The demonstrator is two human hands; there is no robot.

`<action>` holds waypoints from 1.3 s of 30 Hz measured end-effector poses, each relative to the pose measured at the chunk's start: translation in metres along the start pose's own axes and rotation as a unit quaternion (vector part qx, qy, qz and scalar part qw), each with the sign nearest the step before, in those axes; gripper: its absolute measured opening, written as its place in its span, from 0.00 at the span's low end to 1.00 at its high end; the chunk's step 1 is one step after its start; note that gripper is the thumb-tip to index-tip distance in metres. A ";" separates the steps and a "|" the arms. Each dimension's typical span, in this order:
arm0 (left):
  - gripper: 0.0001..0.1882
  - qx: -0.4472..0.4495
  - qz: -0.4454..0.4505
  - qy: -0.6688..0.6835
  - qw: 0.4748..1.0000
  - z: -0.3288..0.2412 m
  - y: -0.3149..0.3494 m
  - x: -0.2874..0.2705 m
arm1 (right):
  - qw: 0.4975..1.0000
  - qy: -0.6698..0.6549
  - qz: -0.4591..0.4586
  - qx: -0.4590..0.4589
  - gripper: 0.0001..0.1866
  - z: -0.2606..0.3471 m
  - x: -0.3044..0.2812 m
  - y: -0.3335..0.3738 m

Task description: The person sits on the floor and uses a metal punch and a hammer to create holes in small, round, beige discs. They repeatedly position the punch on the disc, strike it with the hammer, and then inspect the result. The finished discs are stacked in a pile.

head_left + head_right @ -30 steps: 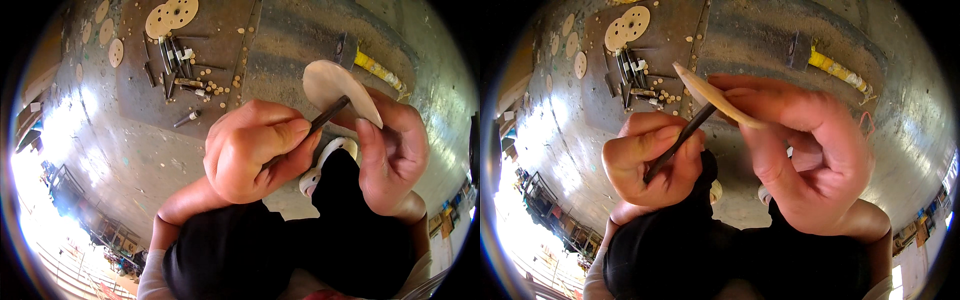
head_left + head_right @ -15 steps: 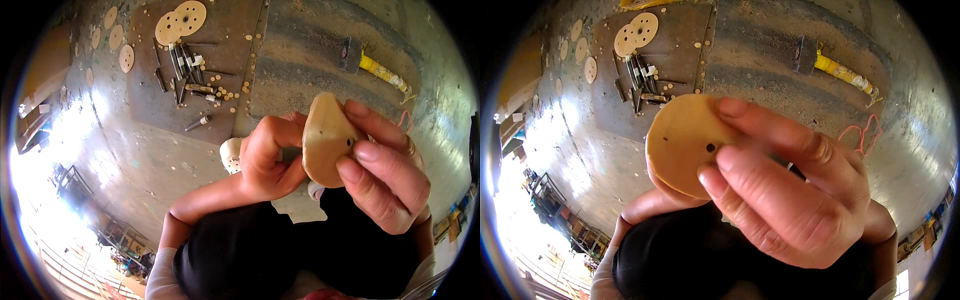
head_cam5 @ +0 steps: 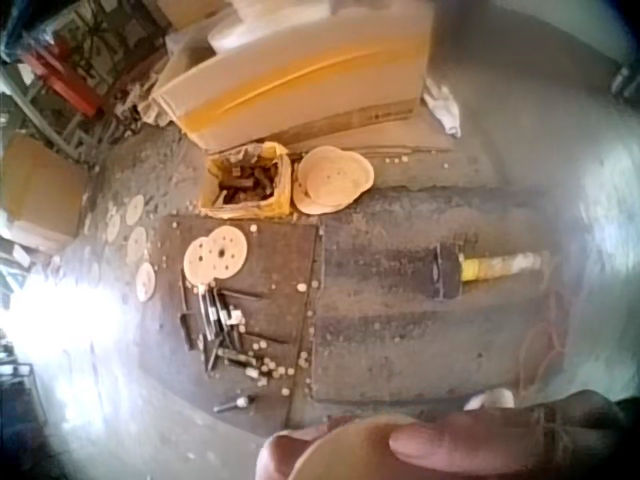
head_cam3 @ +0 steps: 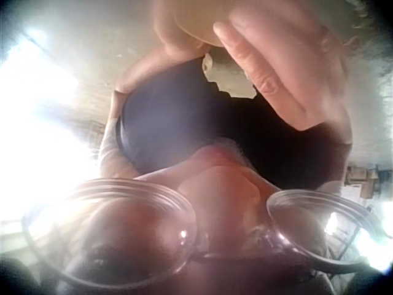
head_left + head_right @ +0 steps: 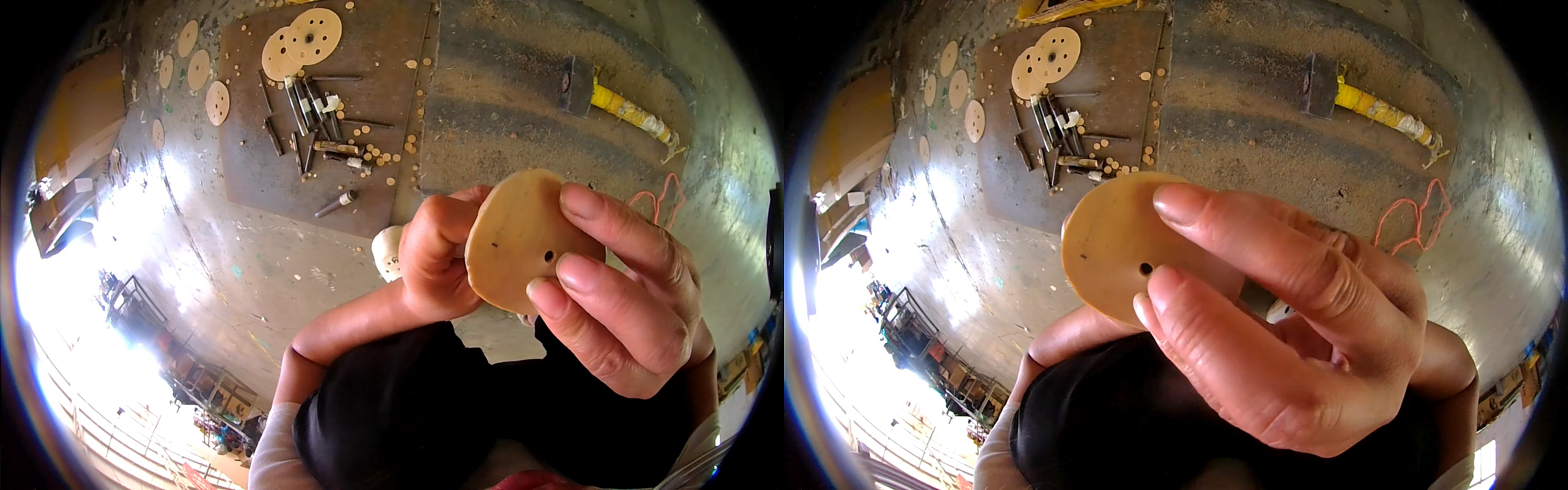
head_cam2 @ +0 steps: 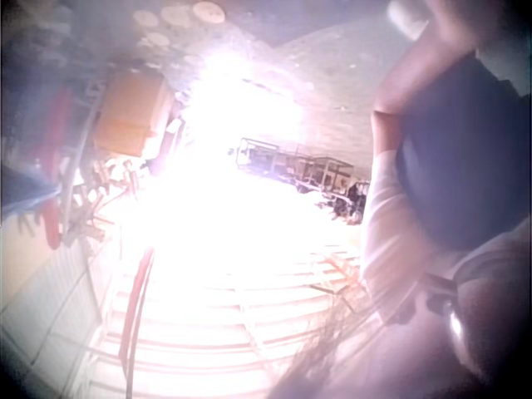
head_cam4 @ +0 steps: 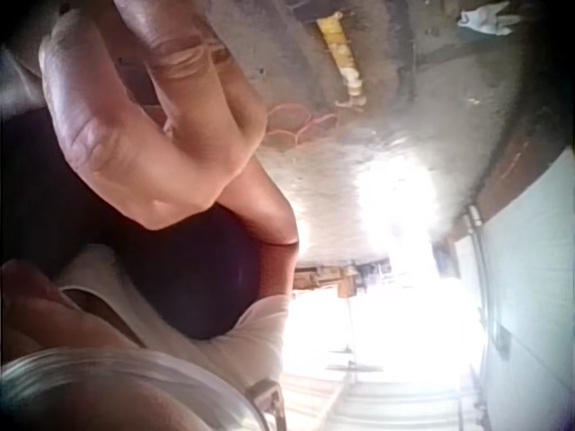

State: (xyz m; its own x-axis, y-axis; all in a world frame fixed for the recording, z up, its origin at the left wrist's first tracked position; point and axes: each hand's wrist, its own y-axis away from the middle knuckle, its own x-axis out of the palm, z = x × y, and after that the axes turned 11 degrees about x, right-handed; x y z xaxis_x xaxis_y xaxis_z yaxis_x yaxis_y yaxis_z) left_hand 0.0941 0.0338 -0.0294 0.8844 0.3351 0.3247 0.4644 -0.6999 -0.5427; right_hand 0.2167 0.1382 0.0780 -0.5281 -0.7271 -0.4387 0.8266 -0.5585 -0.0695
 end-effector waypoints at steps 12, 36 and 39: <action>0.18 -0.007 0.041 -0.006 0.999 -0.012 -0.017 -0.003 | 0.999 0.042 -0.013 -0.031 0.16 0.000 -0.001 0.005; 0.09 -0.347 -0.049 -0.037 0.936 -0.039 -0.027 0.006 | 0.998 0.047 -0.044 0.018 0.12 -0.027 -0.001 -0.007; 0.09 -0.393 -0.055 -0.068 0.915 -0.041 -0.034 0.008 | 0.962 -0.155 -0.054 0.220 0.11 -0.023 0.000 -0.006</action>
State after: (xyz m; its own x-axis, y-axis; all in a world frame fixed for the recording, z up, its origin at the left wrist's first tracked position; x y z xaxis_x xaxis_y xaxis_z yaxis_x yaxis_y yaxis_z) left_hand 0.0831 0.0343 0.0237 0.8565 0.4692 0.2151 0.4226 -0.8767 0.2297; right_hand 0.2162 0.1505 0.0576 -0.6946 -0.7019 -0.1577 0.6377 -0.7022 0.3166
